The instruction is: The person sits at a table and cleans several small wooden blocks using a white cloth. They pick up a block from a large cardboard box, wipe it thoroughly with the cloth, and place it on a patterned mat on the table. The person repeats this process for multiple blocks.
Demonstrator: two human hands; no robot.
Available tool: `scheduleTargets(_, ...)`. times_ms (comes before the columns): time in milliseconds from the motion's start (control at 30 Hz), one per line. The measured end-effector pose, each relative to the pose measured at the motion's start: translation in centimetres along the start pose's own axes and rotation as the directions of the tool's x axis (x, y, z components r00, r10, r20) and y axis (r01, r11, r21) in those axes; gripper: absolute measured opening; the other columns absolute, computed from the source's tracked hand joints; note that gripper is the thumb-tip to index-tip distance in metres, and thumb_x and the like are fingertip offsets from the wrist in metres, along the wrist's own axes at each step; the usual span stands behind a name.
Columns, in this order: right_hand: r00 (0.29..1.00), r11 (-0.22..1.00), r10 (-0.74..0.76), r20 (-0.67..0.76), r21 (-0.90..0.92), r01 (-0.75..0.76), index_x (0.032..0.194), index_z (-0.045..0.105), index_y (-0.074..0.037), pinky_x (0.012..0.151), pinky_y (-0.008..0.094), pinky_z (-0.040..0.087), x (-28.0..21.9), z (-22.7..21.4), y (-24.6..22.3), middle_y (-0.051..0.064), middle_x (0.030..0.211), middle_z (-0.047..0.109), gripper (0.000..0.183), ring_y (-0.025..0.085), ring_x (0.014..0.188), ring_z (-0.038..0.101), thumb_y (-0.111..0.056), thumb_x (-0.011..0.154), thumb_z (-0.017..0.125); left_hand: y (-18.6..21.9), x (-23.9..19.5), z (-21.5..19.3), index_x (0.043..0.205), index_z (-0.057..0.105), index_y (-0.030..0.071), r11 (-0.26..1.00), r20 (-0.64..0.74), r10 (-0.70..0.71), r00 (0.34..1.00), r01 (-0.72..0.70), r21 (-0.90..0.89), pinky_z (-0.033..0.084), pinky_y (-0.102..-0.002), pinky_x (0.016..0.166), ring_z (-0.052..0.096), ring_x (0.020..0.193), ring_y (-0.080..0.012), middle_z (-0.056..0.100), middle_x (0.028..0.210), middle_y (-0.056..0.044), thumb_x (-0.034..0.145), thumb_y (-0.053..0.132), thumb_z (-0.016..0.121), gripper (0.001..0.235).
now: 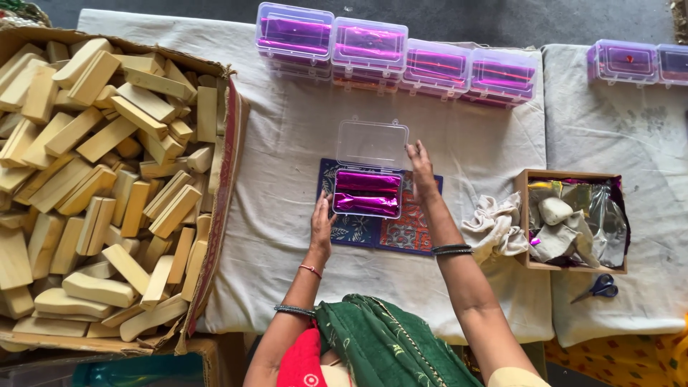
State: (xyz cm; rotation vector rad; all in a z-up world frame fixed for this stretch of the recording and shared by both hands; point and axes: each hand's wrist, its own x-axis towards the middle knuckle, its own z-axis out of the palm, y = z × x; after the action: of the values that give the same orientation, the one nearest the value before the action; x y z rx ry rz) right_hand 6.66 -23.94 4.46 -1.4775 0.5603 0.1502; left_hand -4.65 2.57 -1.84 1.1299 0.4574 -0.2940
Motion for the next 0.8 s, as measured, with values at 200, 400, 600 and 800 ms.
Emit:
scheduleTargets(200, 0.984, 0.975, -0.130, 0.122, 0.196, 0.105, 0.118, 0.071, -0.006, 0.095, 0.041, 0.042, -1.2, -3.0, 2.7, 0.016, 0.126, 0.068, 0.061, 0.026, 0.118, 0.058, -0.062, 0.106, 0.052, 0.0, 0.0, -0.6, 0.162, 0.028, 0.014, 0.995, 0.040, -0.026, 0.999, 0.030, -0.096, 0.030, -0.049, 0.120, 0.042, 0.146, -0.0212, 0.047, 0.158, -0.006, 0.102, 0.057, 0.039, 0.075)
scheduleTargets(400, 0.945, 0.936, -0.227, 0.234, -0.217, 0.279, 0.110, 0.072, -0.005, 0.094, 0.037, 0.063, -7.1, -3.3, 4.0, 0.006, 0.149, 0.049, 0.033, 0.020, 0.110, 0.069, -0.023, 0.084, 0.081, 0.5, 0.1, -0.7, 0.161, 0.032, 0.014, 0.996, 0.011, -0.057, 0.998, 0.058, -0.065, 0.032, -0.050, 0.117, 0.044, 0.143, -0.0214, 0.050, 0.155, -0.006, 0.097, 0.065, 0.041, 0.083)
scheduleTargets(600, 0.935, 0.853, -0.302, 0.187, -0.386, 0.353, 0.127, 0.069, -0.007, 0.092, 0.032, 0.063, -8.9, -2.7, 5.2, 0.007, 0.153, 0.046, 0.049, 0.021, 0.112, 0.069, -0.019, 0.082, 0.083, -1.9, 2.2, -0.9, 0.155, 0.039, 0.002, 0.990, -0.016, 0.071, 0.997, -0.068, 0.122, 0.045, -0.036, 0.114, 0.058, 0.133, -0.0208, 0.059, 0.146, -0.013, 0.095, 0.036, 0.075, 0.077)
scheduleTargets(800, 0.908, 0.826, -0.379, 0.181, -0.376, 0.419, 0.138, 0.061, -0.008, 0.092, 0.034, 0.058, -8.8, -2.4, 5.9, 0.011, 0.151, 0.047, 0.061, 0.020, 0.123, 0.063, -0.018, 0.082, 0.082, -1.2, 1.5, -0.6, 0.139, 0.062, 0.003, 0.934, -0.063, 0.147, 0.987, -0.117, 0.337, 0.056, -0.029, 0.098, 0.070, 0.113, -0.0168, 0.072, 0.129, -0.011, 0.090, 0.012, 0.075, 0.052)
